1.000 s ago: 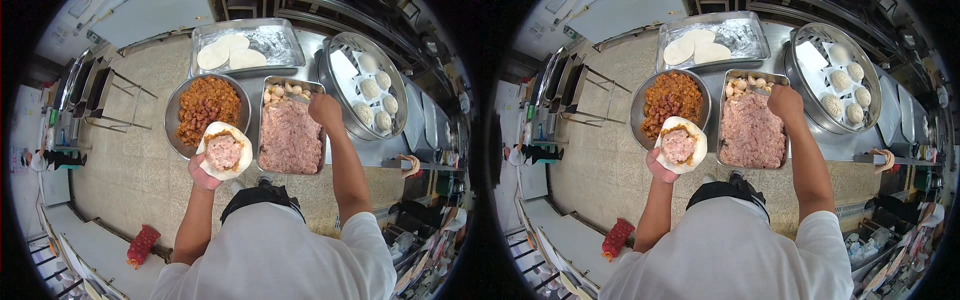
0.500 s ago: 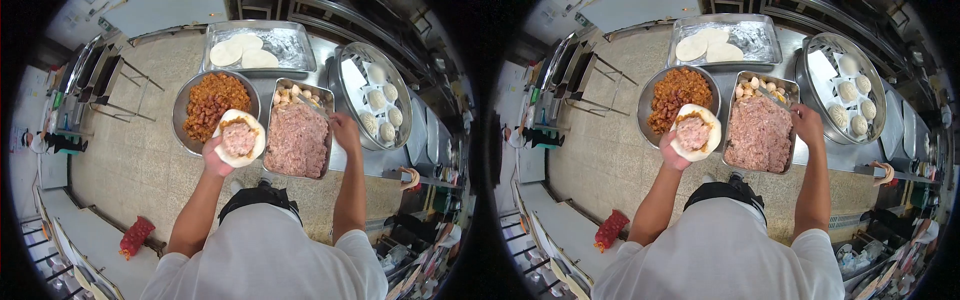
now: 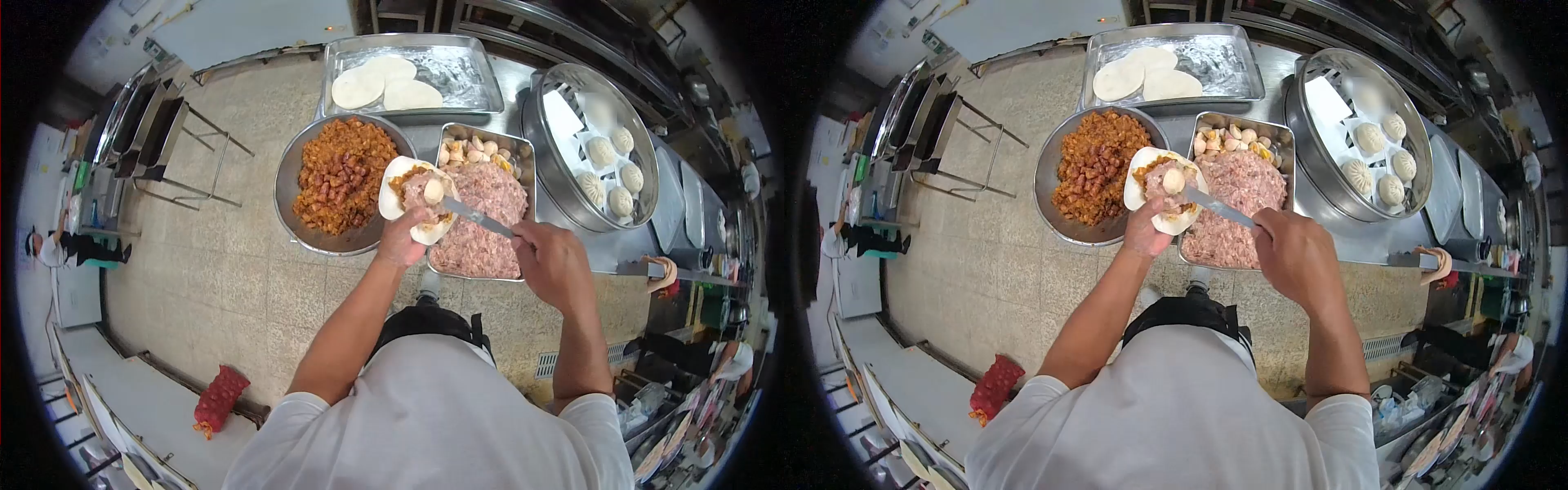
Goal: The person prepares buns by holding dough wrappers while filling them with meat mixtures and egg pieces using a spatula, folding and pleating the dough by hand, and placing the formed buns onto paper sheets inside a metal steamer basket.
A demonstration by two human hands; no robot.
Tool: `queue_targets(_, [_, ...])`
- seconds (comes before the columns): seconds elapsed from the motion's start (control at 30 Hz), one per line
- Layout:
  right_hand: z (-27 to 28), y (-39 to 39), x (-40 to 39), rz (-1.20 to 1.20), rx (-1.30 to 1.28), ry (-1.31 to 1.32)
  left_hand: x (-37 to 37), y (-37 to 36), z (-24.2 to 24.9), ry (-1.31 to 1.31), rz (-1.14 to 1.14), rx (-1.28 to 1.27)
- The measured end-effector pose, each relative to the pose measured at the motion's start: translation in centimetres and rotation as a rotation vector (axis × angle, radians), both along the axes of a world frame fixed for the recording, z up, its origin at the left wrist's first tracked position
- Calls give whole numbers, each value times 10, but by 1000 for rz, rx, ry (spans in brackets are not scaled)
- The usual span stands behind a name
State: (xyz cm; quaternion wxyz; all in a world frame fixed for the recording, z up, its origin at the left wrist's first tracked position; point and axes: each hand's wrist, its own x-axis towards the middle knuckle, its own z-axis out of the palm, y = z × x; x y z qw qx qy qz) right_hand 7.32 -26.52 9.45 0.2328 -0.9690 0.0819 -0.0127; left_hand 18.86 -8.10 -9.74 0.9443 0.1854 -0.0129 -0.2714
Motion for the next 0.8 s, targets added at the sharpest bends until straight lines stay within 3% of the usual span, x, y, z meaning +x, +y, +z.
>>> queue_targets(0.13, [0, 17, -5, 24, -96, 39, -5, 1, -2, -23, -3, 103])
queue_targets(0.3, [26, 20, -26, 48, -158, 41, -8, 19, 13, 111, -155, -81])
queue_targets(0.37, [25, 20, -38, -1, -196, -116, -10, 26, 18, 110, -153, -100])
queue_targets(0.47, [1, 29, -45, 24, -146, -345, -14, 37, 30, 116, -197, -126])
queue_targets(0.63, [-53, 42, -51, 38, -127, -374, -17, 53, 37, 24, -217, -69])
queue_targets(0.8, [-67, 53, -56, 6, -155, -349, -25, 70, 33, 5, -218, -10])
